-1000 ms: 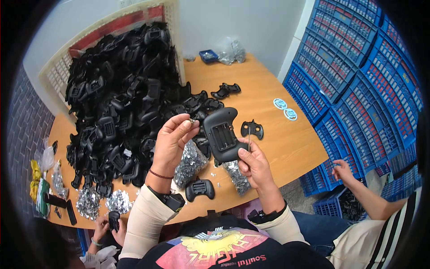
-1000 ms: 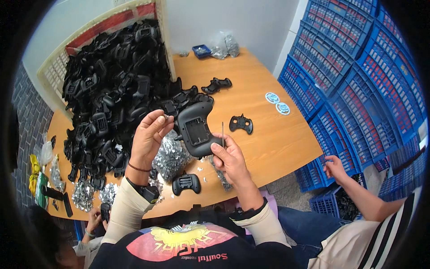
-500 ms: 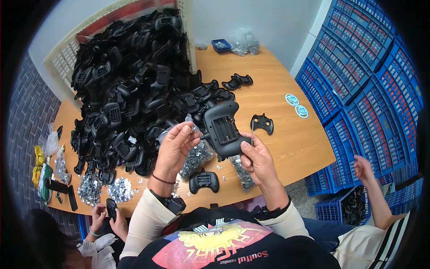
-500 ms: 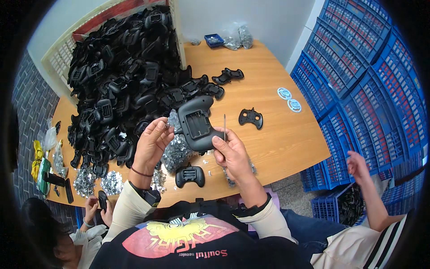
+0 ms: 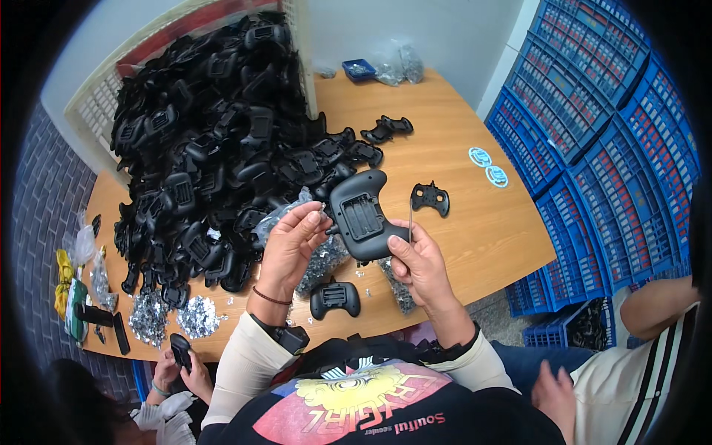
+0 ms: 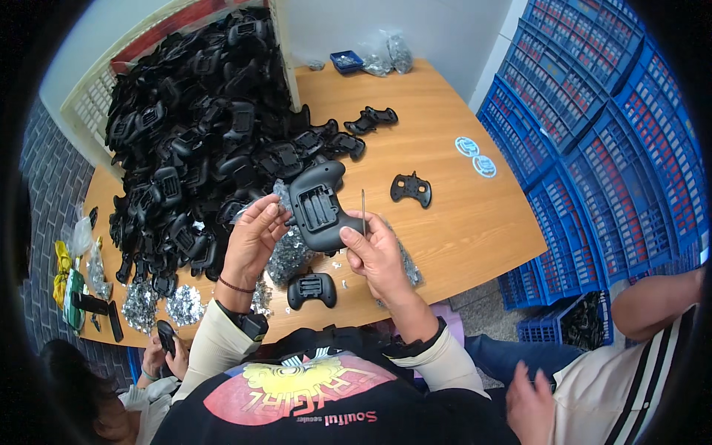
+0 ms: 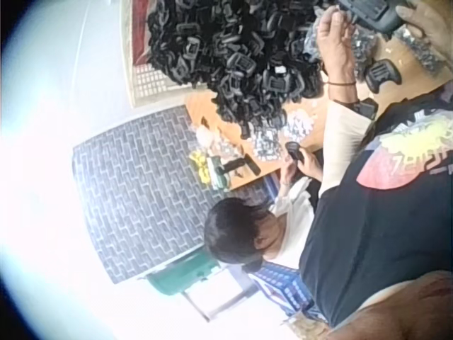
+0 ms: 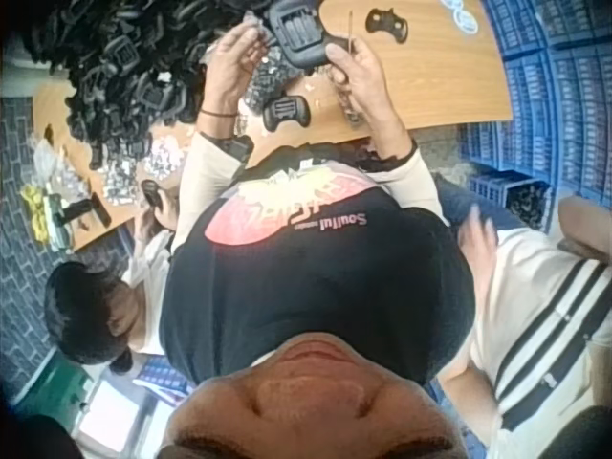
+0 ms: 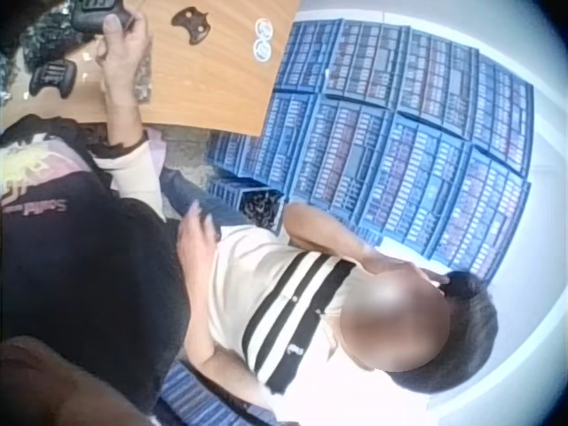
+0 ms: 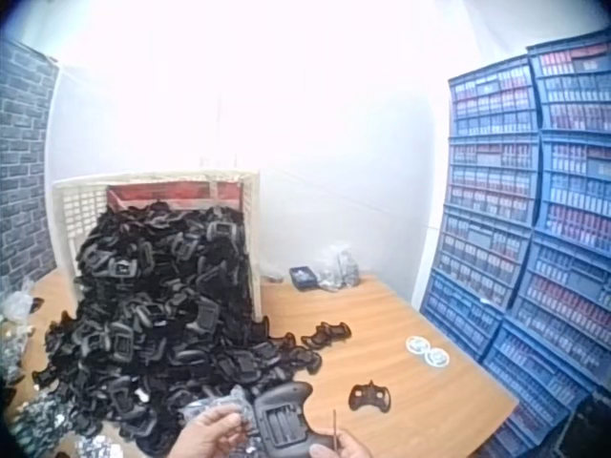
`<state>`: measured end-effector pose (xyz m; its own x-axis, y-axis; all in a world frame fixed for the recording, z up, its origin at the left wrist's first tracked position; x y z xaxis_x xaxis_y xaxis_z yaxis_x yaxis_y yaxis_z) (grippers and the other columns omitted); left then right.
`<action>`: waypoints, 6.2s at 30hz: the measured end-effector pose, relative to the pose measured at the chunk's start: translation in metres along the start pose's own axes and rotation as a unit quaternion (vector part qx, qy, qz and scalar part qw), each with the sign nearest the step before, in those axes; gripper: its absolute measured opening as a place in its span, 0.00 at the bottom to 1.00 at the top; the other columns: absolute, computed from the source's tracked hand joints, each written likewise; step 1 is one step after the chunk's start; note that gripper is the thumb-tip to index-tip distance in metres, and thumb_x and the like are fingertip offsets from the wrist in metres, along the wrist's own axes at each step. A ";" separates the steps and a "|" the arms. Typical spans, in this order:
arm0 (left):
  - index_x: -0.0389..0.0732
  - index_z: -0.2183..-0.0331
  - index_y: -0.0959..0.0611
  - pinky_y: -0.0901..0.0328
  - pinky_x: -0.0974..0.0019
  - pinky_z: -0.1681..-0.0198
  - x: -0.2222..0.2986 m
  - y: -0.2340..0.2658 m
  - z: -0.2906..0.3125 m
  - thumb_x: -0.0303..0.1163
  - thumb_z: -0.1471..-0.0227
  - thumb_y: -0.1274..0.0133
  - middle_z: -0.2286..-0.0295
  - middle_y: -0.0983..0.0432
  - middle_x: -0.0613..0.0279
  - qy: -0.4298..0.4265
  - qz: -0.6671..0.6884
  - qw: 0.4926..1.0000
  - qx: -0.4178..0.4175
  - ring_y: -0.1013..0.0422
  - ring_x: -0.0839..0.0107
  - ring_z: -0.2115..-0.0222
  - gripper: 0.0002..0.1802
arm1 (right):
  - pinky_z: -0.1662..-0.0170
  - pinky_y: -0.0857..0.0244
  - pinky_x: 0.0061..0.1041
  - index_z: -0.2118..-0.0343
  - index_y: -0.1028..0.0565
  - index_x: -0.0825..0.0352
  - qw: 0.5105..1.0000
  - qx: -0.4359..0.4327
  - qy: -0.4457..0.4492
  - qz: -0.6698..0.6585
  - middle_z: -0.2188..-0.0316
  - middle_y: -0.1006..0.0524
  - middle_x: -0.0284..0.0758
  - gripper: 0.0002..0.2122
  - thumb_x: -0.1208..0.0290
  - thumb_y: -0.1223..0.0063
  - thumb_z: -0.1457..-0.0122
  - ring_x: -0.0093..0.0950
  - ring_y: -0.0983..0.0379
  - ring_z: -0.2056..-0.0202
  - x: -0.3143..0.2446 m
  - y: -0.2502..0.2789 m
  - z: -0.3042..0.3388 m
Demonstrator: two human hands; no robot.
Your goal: The person assembles black game controllers by inserting small metal components into the battery compartment using a screwdriver. They work at a table with a large pile of controller shells and bags of parts, handling one unit at a time while two other people work alongside them.
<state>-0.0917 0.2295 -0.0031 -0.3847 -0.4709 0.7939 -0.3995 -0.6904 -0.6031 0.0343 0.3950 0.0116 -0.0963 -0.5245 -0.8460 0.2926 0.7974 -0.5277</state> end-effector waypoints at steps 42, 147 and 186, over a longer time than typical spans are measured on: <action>0.32 0.61 0.27 0.29 0.67 0.61 -0.032 -0.021 0.009 0.29 0.47 0.54 0.63 0.30 0.53 0.255 0.423 0.868 -0.055 0.30 0.66 0.63 0.12 | 0.74 0.43 0.10 0.58 0.32 0.71 0.992 -0.061 0.035 0.100 0.71 0.27 0.28 0.12 0.75 0.51 0.46 0.12 0.36 0.76 0.008 -0.012 -0.018; 0.39 0.64 0.23 0.37 0.76 0.61 -0.001 -0.011 0.023 0.28 0.50 0.49 0.69 0.27 0.68 -0.023 -0.009 0.998 -0.050 0.33 0.81 0.67 0.08 | 0.59 0.34 0.20 0.58 0.34 0.71 0.997 -0.058 -0.046 -0.005 0.65 0.28 0.33 0.14 0.72 0.51 0.47 0.19 0.30 0.64 0.024 -0.024 -0.008; 0.40 0.76 0.21 0.38 0.56 0.67 -0.088 0.272 0.176 0.27 0.61 0.46 0.76 0.30 0.52 -0.043 -0.672 0.657 0.339 0.33 0.54 0.71 0.03 | 0.56 0.33 0.27 0.57 0.36 0.68 0.998 -0.016 -0.059 0.029 0.62 0.29 0.37 0.14 0.73 0.54 0.47 0.25 0.29 0.61 0.044 -0.011 0.003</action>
<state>-0.0200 -0.0138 -0.2230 -0.0032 0.8047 0.5937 0.1436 -0.5872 0.7966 0.0295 0.3624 -0.0203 0.0329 -0.5078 -0.8608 0.2635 0.8352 -0.4826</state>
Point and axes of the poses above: each hand's wrist, its own z-axis away from the middle knuckle, its own y-axis out of the back of the hand, x = y × z, the point moved 2 cm from there along -z, towards the middle knuckle
